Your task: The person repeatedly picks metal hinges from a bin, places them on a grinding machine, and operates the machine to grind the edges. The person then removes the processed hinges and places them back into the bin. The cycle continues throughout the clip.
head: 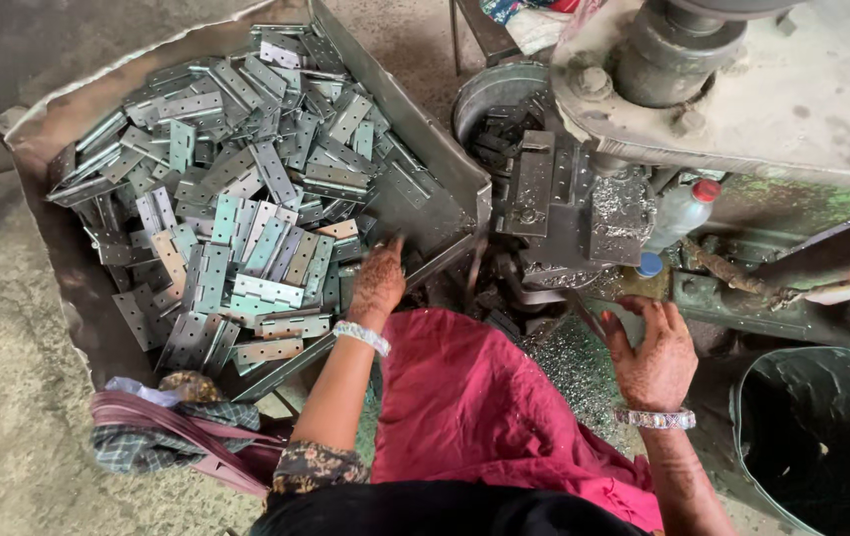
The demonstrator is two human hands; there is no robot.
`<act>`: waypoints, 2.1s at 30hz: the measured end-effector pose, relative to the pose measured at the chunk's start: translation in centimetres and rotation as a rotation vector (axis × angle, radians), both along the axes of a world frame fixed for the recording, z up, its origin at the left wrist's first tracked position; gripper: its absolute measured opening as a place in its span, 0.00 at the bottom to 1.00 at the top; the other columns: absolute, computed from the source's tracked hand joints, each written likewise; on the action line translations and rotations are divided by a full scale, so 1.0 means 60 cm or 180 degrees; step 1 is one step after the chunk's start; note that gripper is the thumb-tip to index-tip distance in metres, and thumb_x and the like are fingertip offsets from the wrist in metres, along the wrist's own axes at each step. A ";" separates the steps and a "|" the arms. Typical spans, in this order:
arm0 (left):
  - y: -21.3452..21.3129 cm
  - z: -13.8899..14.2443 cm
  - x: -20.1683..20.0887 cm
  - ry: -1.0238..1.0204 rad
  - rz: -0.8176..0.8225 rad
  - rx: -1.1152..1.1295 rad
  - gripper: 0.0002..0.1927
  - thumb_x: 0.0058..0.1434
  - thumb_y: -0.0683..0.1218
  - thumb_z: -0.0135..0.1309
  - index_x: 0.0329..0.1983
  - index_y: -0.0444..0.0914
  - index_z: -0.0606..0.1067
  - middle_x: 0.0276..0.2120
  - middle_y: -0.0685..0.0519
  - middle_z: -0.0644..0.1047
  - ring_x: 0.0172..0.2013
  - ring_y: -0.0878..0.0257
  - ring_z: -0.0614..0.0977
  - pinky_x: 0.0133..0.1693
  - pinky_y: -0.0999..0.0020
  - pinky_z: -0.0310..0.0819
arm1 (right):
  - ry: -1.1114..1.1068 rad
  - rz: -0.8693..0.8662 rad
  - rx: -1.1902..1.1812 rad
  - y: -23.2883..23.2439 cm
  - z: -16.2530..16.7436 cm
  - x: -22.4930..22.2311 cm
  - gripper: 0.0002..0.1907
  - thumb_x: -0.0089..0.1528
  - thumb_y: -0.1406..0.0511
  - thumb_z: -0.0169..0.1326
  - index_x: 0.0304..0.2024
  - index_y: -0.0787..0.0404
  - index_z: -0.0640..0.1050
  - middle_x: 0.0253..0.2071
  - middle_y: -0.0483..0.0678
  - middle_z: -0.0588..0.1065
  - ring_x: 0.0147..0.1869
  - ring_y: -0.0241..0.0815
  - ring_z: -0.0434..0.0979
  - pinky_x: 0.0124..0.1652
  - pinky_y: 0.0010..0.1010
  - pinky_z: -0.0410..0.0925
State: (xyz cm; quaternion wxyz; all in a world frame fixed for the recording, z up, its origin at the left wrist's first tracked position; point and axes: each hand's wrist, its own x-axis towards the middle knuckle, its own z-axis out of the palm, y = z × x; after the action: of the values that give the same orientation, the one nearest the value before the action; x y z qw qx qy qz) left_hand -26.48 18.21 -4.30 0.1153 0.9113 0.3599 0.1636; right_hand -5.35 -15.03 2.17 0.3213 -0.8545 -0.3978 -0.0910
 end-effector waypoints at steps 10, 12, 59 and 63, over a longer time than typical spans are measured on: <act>0.071 0.029 0.034 -0.0011 -0.0030 -0.0771 0.40 0.48 0.44 0.69 0.66 0.44 0.66 0.60 0.37 0.70 0.60 0.40 0.71 0.60 0.55 0.65 | 0.0053 -0.0240 -0.0328 0.016 0.032 -0.009 0.15 0.62 0.55 0.60 0.47 0.55 0.80 0.47 0.49 0.78 0.50 0.55 0.78 0.46 0.45 0.71; 0.058 0.028 0.029 0.0027 0.0052 -0.0936 0.31 0.50 0.47 0.69 0.58 0.45 0.74 0.54 0.40 0.76 0.58 0.43 0.76 0.61 0.56 0.69 | -0.0045 -0.0152 -0.0384 0.019 0.030 -0.009 0.15 0.61 0.55 0.60 0.46 0.55 0.80 0.47 0.49 0.79 0.50 0.55 0.79 0.47 0.45 0.71; -0.237 0.056 0.318 0.0239 -0.0301 0.1131 0.26 0.67 0.56 0.47 0.59 0.33 0.77 0.66 0.47 0.71 0.70 0.47 0.63 0.70 0.42 0.37 | 0.1458 -0.0314 -0.1653 -0.041 -0.210 0.018 0.25 0.61 0.43 0.55 0.41 0.57 0.78 0.33 0.59 0.81 0.38 0.62 0.83 0.39 0.53 0.73; -0.227 0.048 0.333 0.0256 -0.0363 0.1153 0.25 0.66 0.54 0.47 0.58 0.34 0.77 0.67 0.47 0.71 0.71 0.47 0.63 0.70 0.39 0.35 | 0.1507 -0.0236 -0.2076 -0.032 -0.199 0.037 0.30 0.61 0.40 0.53 0.42 0.60 0.75 0.33 0.59 0.80 0.38 0.61 0.83 0.39 0.52 0.74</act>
State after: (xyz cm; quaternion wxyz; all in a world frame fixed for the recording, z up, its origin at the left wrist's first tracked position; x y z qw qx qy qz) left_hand -6.48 4.61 -1.43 -0.0560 0.9418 0.2767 0.1824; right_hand -3.11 -16.93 -9.75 0.1126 -0.9227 -0.2898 0.2277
